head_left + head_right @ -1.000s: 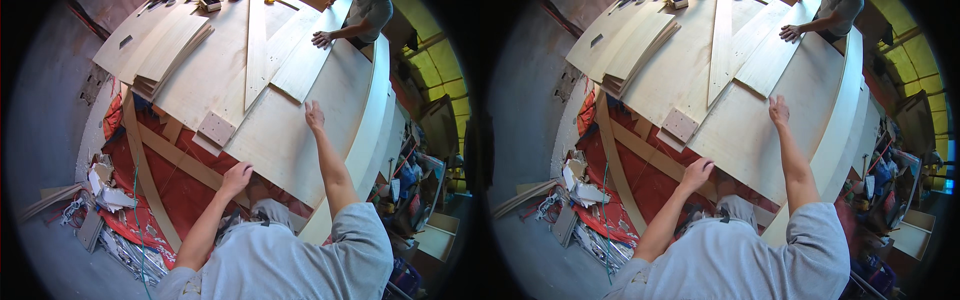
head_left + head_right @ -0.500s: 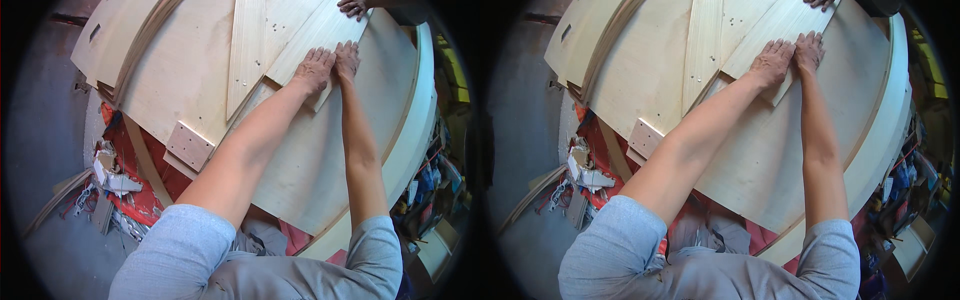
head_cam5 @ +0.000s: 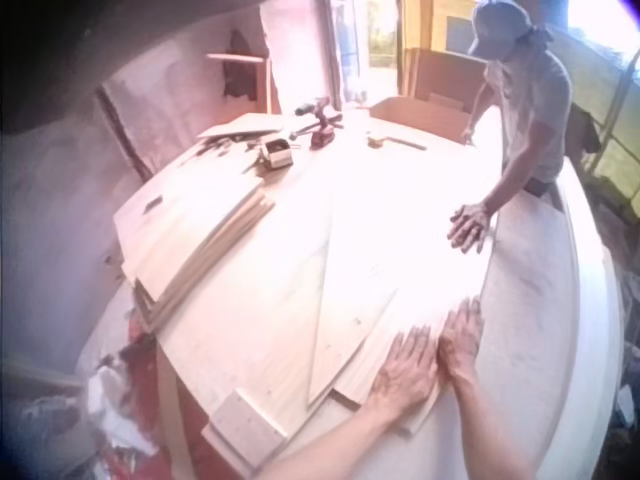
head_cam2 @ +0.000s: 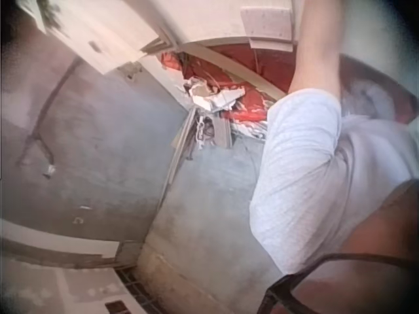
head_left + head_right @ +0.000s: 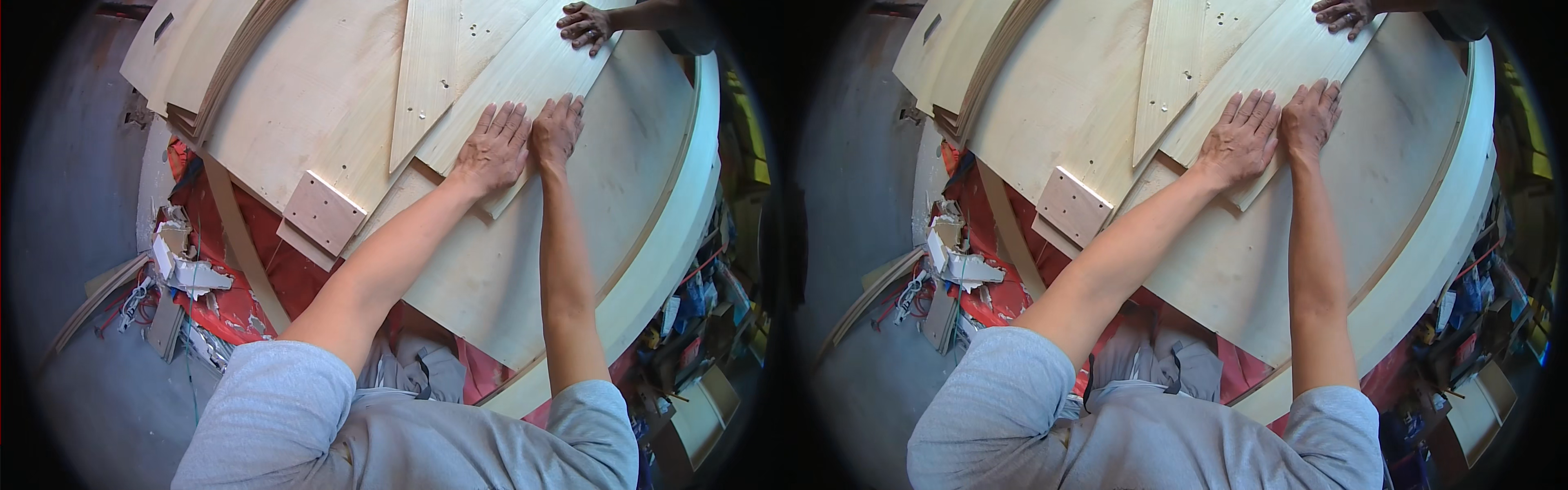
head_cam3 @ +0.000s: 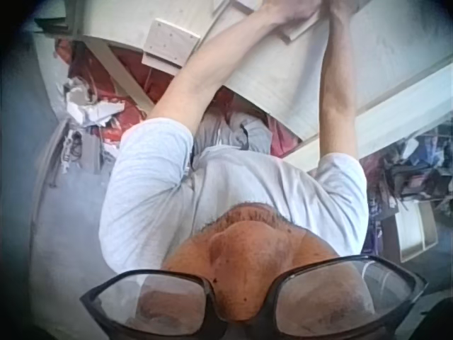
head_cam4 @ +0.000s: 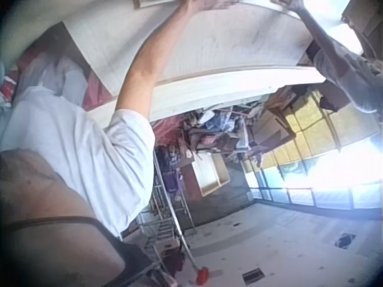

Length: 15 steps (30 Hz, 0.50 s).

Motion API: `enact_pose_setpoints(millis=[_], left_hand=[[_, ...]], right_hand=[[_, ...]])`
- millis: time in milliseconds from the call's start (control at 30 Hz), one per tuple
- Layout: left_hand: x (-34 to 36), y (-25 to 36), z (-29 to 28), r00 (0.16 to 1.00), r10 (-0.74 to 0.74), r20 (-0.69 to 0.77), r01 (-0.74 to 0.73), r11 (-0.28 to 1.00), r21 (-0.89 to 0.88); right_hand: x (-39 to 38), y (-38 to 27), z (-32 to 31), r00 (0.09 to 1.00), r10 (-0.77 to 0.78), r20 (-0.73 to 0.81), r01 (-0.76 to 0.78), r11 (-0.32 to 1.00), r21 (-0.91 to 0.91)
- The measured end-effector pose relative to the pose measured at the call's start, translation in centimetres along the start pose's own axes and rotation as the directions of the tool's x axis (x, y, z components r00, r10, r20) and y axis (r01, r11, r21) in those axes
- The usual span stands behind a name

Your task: The person positions wooden boards on a large panel on a workbench, handling long slats and smaller rectangular pieces by hand.

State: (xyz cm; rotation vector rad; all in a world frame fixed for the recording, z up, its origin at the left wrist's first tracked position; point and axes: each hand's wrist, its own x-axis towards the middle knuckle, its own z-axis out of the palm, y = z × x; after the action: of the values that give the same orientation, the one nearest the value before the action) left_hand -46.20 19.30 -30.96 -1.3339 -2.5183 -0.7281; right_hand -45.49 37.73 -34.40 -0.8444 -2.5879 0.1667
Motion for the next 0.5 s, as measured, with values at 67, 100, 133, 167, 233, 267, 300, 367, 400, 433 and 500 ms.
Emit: enact_pose_setpoints(millis=[67,100,133,167,233,267,300,367,400,433,500], left_hand=[[-1.4,0.2,-0.8,1.0,-0.003,0.016,0.003,1.0,0.011],[-1.9,0.2,-1.1,1.0,-0.006,0.014,0.006,1.0,0.011],[-2.4,0.3,-1.5,1.0,-0.009,0.024,0.009,1.0,0.012],[-2.9,0.4,-1.6,0.999,-0.013,0.032,0.013,1.0,0.011],[-3.3,0.7,-1.8,1.0,-0.012,0.029,0.011,1.0,0.011],[-3.7,0.7,-1.9,0.999,-0.011,0.031,0.01,1.0,0.018],[-3.9,0.8,-2.0,0.999,-0.014,0.03,0.014,1.0,0.016],[-4.1,0.8,-2.2,0.999,-0.011,0.04,0.011,1.0,0.002],[-4.1,0.7,-2.3,0.999,-0.013,0.041,0.013,1.0,0.002],[-4.0,0.8,-2.3,0.999,-0.016,0.052,0.016,1.0,-0.001],[-4.2,0.8,-1.9,0.998,-0.024,0.063,0.024,1.0,-0.002]], right_hand=[[-1.4,-0.7,-0.5,1.0,-0.002,-0.011,0.002,1.0,0.0],[-1.8,-0.9,-0.6,1.0,-0.005,-0.011,0.005,1.0,0.0],[-2.3,-1.2,-0.7,1.0,0.002,-0.011,-0.002,1.0,0.004],[-2.7,-1.2,-0.8,1.0,0.009,-0.011,-0.009,1.0,0.006],[-3.1,-1.0,-1.0,1.0,0.01,-0.015,-0.01,1.0,0.011],[-3.3,-1.2,-1.0,1.0,0.013,-0.016,-0.013,1.0,0.024],[-3.4,-1.2,-1.2,1.0,0.01,-0.014,-0.01,1.0,0.022],[-3.5,-1.1,-1.3,1.0,0.015,0.0,-0.015,0.999,0.038],[-3.5,-1.1,-1.3,1.0,0.014,0.003,-0.014,0.999,0.038],[-3.4,-1.0,-1.3,1.0,0.013,-0.005,-0.013,0.999,0.05],[-3.3,-0.7,-1.3,1.0,0.009,-0.01,-0.008,0.998,0.063]])
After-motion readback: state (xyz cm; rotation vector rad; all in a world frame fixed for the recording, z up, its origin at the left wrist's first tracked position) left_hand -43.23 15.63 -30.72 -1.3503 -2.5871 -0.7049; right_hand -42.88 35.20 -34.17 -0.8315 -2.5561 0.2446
